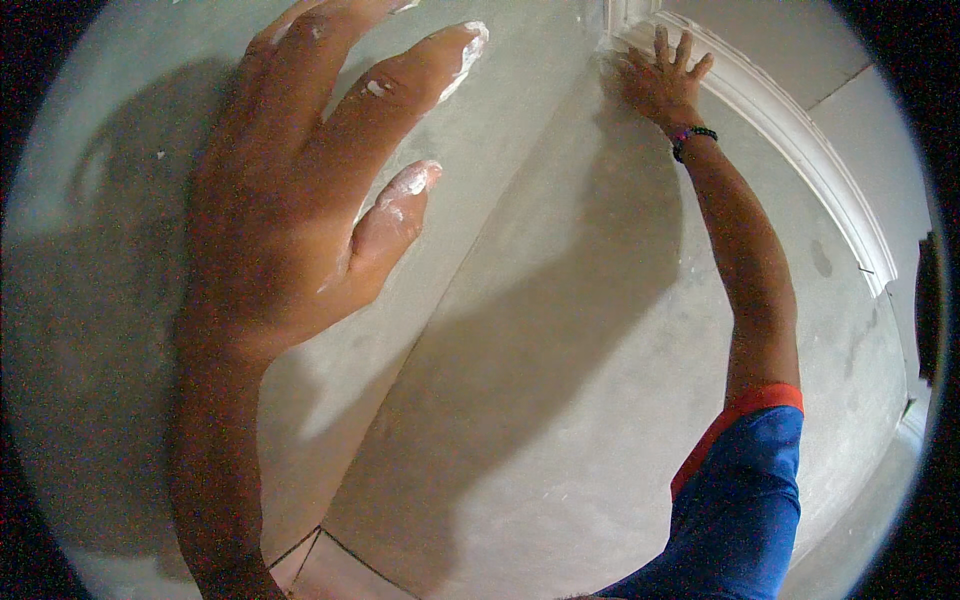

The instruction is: The person positions a section of white crown molding against a wall and ceiling corner, then applies a white paste by hand along the joint and smooths it with a finger.

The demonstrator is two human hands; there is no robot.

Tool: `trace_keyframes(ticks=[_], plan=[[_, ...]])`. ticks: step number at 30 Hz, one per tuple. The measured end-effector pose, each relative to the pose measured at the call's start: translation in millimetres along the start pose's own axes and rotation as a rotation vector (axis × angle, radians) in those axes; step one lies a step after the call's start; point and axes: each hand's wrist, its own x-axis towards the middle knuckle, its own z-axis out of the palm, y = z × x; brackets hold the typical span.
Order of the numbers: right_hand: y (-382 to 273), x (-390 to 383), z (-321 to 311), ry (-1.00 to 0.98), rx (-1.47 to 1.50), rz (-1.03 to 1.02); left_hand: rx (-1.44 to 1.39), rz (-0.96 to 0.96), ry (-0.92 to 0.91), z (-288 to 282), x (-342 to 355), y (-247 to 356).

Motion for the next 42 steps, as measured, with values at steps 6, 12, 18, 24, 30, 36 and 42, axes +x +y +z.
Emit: trace_keyframes(ticks=[6,12,18,24,30,36,42], plan=[[31,-27,-26,-0.162,-0.041,0.033,-0.015,-0.006,-0.002,3,-4,-3],[7,-2,12,0.011,0.066,0.082,-0.077,0.003,0.042,9,-4,-6],[-33,14,33,0.082,0.069,0.148,0.01,0.163,0.14,37,-8,-39],[-47,20,46,0.14,0.164,0.19,0.081,0.17,0.156,39,-7,-39],[-45,8,35,0.095,0.161,0.095,-0.015,0.097,0.072,28,-1,-15],[-40,10,16,0.071,0.125,0.119,0.066,0.234,0.296,59,-8,-50],[7,-8,22,0.015,0.081,0.115,-0.069,0.016,0.007,24,0,-15]])
